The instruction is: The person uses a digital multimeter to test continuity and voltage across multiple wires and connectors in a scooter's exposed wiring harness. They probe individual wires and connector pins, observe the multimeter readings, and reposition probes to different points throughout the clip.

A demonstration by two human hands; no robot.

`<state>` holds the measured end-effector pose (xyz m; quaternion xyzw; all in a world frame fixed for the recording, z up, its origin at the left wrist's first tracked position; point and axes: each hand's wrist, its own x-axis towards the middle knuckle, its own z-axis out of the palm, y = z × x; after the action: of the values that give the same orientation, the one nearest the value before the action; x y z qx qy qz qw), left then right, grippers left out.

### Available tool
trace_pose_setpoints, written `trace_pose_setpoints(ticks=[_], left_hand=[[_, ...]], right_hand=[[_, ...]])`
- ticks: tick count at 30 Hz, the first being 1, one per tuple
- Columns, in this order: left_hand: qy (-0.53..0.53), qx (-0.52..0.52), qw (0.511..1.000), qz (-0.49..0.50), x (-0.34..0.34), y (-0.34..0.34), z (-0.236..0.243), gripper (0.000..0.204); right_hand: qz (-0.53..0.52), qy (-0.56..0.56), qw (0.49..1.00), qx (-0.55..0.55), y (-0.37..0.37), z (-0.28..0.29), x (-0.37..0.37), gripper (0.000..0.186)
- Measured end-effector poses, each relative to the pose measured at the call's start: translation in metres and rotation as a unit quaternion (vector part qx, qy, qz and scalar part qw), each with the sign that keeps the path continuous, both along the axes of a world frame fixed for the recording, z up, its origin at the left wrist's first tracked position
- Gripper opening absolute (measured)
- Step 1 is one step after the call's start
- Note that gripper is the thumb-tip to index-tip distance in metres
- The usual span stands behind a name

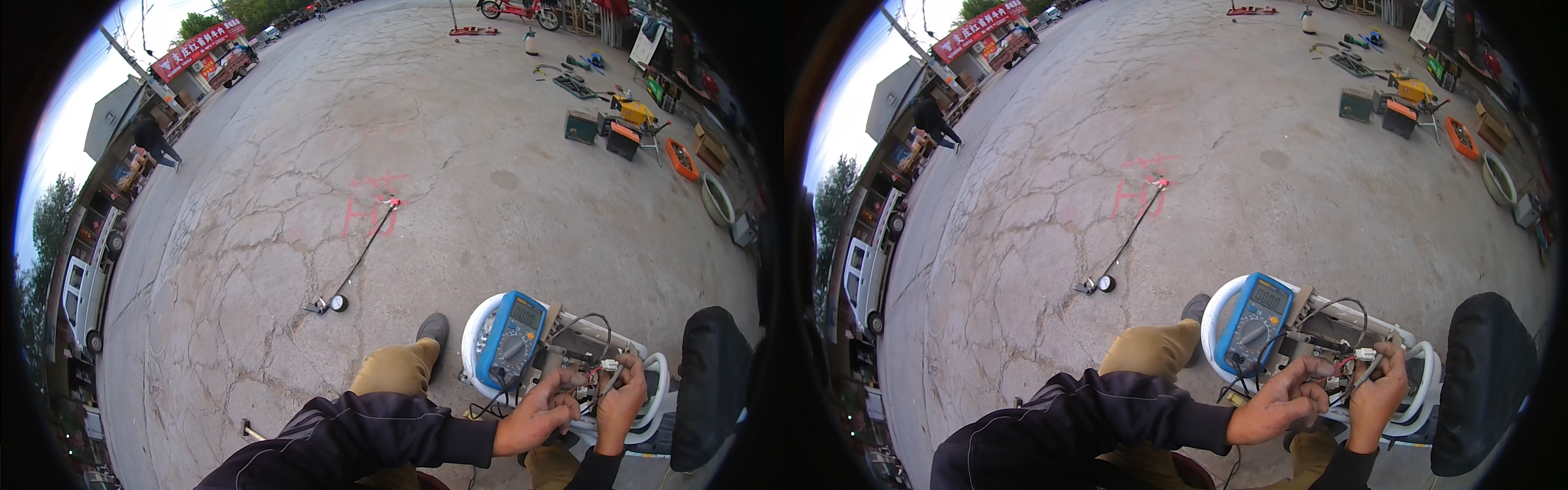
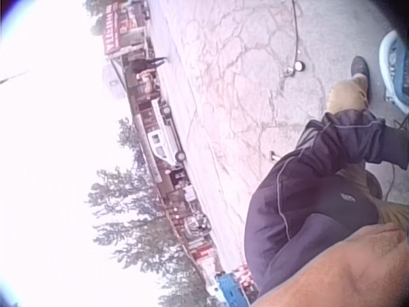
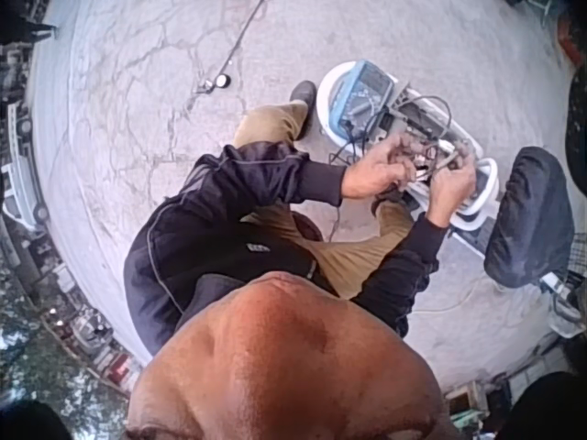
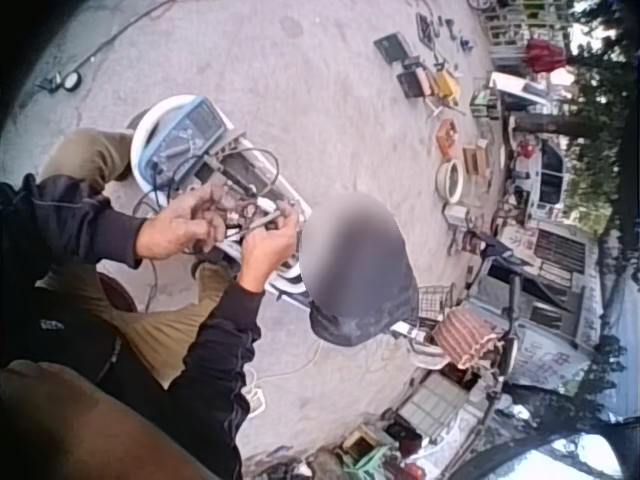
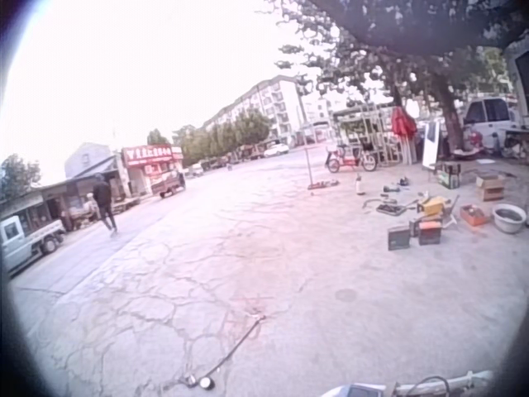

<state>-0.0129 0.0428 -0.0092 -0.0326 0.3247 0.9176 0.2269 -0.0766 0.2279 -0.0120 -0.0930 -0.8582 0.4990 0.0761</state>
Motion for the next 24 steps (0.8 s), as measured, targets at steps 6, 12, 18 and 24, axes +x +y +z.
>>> trace_pose_setpoints(ticks=[6, 12, 18, 24], left_hand=[[0.004, -0.001, 1.0, -0.019, 0.002, -0.001, -0.005, 0.054], [0.023, -0.013, 1.0, -0.008, 0.0, -0.004, 0.003, 0.053], [0.022, -0.033, 0.999, -0.034, 0.001, -0.007, -0.005, 0.063], [0.05, -0.067, 0.996, -0.039, -0.005, -0.009, 0.005, 0.067]], right_hand=[[-0.011, -0.007, 1.0, -0.005, -0.004, 0.002, 0.0, 0.034], [-0.015, 0.027, 1.0, 0.006, -0.005, -0.004, 0.001, 0.033], [-0.003, 0.031, 0.999, 0.022, 0.0, -0.009, 0.003, 0.033], [0.001, 0.048, 0.997, -0.053, -0.004, 0.0, 0.01, 0.032]])
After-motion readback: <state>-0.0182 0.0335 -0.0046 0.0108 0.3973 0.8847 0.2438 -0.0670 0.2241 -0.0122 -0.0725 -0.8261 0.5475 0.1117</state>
